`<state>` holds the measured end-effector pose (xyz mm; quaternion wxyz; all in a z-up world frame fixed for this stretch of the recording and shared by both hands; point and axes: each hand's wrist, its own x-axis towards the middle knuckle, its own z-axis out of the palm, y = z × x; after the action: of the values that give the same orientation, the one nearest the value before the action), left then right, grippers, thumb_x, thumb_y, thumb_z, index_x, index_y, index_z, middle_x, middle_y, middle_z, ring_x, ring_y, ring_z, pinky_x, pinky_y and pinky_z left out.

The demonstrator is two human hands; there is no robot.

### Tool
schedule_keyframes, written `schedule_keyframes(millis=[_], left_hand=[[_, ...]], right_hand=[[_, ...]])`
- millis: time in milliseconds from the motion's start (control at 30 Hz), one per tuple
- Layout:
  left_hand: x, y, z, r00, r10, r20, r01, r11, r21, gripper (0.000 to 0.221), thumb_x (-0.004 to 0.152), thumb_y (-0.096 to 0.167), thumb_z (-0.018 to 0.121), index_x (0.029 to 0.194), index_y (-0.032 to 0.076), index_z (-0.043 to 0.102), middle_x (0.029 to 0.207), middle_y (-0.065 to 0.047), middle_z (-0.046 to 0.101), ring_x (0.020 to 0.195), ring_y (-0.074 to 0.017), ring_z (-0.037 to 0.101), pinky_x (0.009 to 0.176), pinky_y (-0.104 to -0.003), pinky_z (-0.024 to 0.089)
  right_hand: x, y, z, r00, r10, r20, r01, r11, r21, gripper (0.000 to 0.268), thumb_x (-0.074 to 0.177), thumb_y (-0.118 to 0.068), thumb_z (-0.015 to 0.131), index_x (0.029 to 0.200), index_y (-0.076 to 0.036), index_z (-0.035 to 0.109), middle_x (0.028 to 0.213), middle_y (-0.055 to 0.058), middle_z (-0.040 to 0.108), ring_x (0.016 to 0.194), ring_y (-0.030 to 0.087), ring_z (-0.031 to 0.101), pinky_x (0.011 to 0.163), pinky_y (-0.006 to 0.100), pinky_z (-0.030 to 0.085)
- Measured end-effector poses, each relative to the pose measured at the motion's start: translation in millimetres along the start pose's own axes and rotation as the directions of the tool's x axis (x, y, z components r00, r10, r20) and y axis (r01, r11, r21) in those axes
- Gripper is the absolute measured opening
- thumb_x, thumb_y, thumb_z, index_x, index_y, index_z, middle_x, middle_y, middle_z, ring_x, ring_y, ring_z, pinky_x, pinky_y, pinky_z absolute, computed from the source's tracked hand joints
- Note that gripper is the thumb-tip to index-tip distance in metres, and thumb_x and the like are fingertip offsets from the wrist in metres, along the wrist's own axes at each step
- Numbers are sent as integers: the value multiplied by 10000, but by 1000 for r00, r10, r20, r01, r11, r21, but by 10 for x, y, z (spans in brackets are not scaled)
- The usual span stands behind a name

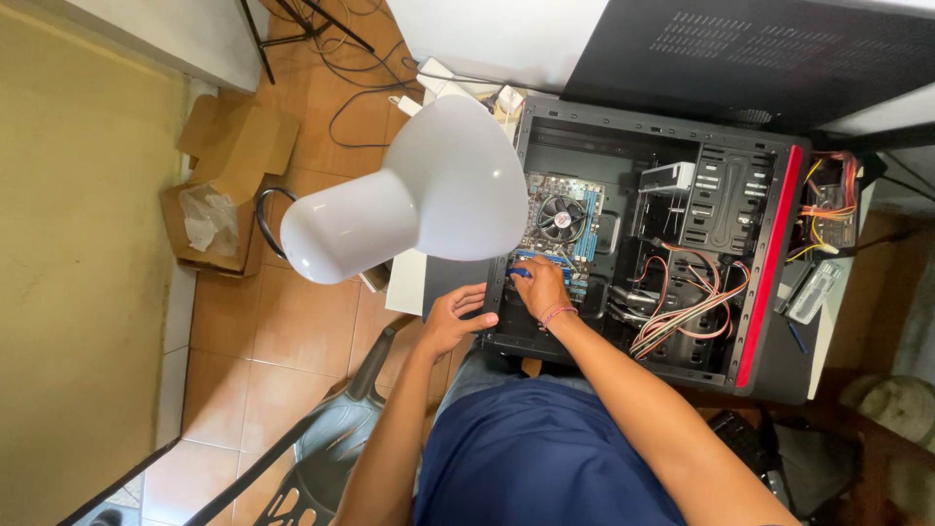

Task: The person works on an open desktop computer case on a desk, connecting cables to the motherboard, adjusting components, and handling the RAM modules and CPU cooling fan. They use a screwdriver on the board and reposition the motherboard and fan inside the case.

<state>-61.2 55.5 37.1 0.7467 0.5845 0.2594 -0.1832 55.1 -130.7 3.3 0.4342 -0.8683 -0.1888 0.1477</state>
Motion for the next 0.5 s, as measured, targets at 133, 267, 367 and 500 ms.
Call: schedule_keyframes(millis=[133,267,367,500], left_hand=[[-9,4,4,1000,4,-2,-4,1000,4,800,704,210,912,1410,19,588,1398,-180,645,1339,-297,591,1125,-413,464],[-32,31,17,1000,-10,-6,10,1000,27,792,701,210,908,1406,28,596,1392,-174,650,1337,-293,589,1119,-414,466],[-16,5,16,1000,7,-8,-6,999,34,790,706,221,908,1408,30,600,1391,-170,653,1341,-295,591,1123,-413,466],[-146,288,112,998,67,-20,-66,996,62,791,706,219,906,1402,44,571,1389,-156,636,1306,-293,608,1079,-412,497]], right_hand=[[15,-41,70,995,-97,14,98,992,-81,103,783,-7,759,884,0,740,835,185,670,788,397,679,711,447,547],[32,79,196,993,-94,74,103,986,-134,62,754,8,745,775,13,687,787,182,642,769,403,666,688,467,536],[70,150,257,986,-140,96,149,984,-95,76,702,24,722,747,19,660,773,173,630,761,401,663,682,464,537],[103,116,245,988,-122,99,125,992,-30,97,690,36,717,774,25,669,770,170,628,742,387,658,663,452,528]])
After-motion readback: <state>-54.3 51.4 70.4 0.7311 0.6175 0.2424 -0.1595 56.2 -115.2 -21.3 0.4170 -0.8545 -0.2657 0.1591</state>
